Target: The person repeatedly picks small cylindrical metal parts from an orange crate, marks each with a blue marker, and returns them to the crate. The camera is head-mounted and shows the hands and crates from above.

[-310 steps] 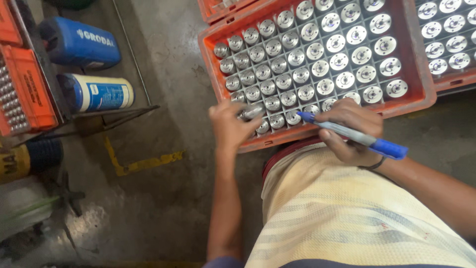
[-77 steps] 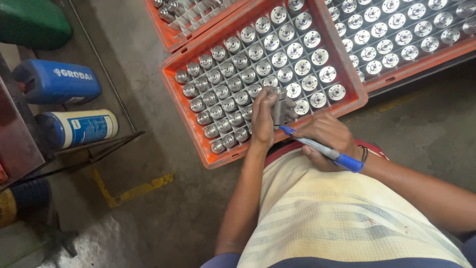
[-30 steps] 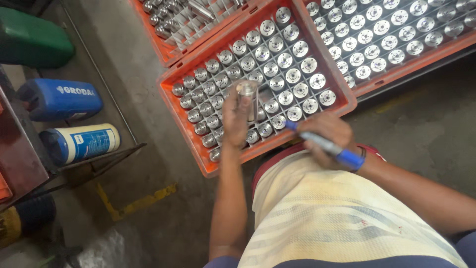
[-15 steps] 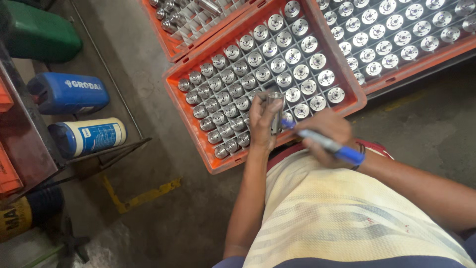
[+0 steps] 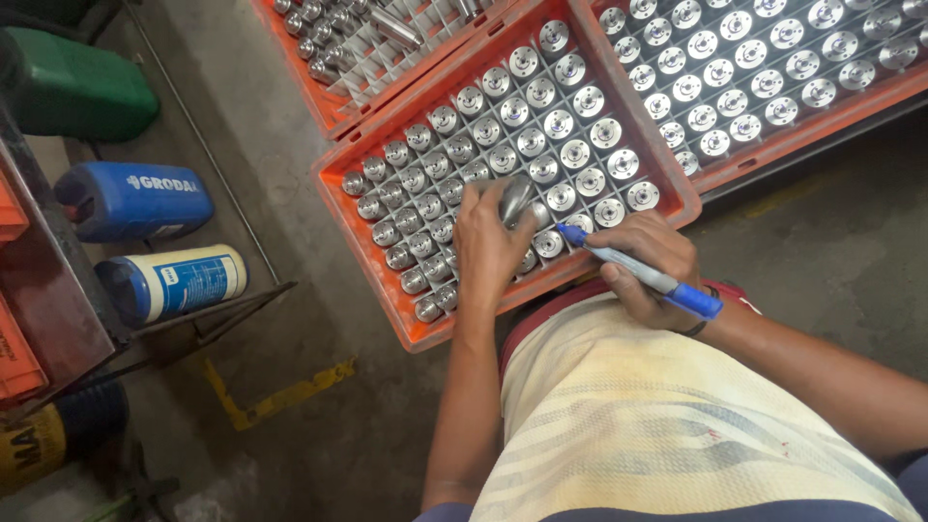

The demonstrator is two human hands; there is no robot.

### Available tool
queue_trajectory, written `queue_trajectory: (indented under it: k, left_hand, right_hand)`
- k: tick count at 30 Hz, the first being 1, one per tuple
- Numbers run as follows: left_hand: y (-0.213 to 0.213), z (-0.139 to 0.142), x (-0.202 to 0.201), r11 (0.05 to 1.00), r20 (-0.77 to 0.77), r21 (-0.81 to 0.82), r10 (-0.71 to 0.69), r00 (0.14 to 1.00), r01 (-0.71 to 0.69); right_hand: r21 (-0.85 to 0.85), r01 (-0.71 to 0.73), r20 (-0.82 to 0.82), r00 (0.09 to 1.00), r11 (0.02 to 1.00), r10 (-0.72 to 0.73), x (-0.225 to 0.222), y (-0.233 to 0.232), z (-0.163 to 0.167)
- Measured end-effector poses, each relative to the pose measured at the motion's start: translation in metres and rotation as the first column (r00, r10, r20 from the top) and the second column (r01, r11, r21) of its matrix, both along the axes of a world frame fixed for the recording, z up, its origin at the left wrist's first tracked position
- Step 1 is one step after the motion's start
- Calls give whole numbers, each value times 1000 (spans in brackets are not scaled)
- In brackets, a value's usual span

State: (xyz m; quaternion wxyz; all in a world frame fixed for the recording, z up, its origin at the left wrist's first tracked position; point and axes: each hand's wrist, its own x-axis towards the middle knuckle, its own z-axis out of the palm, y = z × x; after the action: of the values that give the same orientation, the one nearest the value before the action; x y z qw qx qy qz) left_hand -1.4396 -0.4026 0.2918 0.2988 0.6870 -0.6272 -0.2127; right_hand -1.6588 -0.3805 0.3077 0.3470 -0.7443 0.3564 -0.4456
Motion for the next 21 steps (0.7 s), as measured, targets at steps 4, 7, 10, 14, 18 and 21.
queue_trajectory:
  k: [4,7,10,14,18,21]
  left_hand:
    - [2,11,3,999,3,-49,-1,1000,1]
    - [9,8,-1,988,111,154,5,994,-22]
    - [15,2,-13,875,254,482,-191,948,47]
    - [11,6,-13,860,236,503,-230,944,84]
    - [9,26,28,946,-257,249,-142,956,207]
    - [15,23,32,942,-932,250,171,320,223]
  right_hand:
    - [14,8,4,1000,1000,-8,-1,-1,1]
    - [26,6,12,1000,1000,-7,-3,0,1]
    - [20,45,0,999,999,-45,-6,-1,1]
    - [40,43,-6,999,998,-42,-10,-3,4]
    - [15,73,-4,997,997,-73,-11,-5,12]
    - [-117,-12,-14,1000,993,11,-6,-6,14]
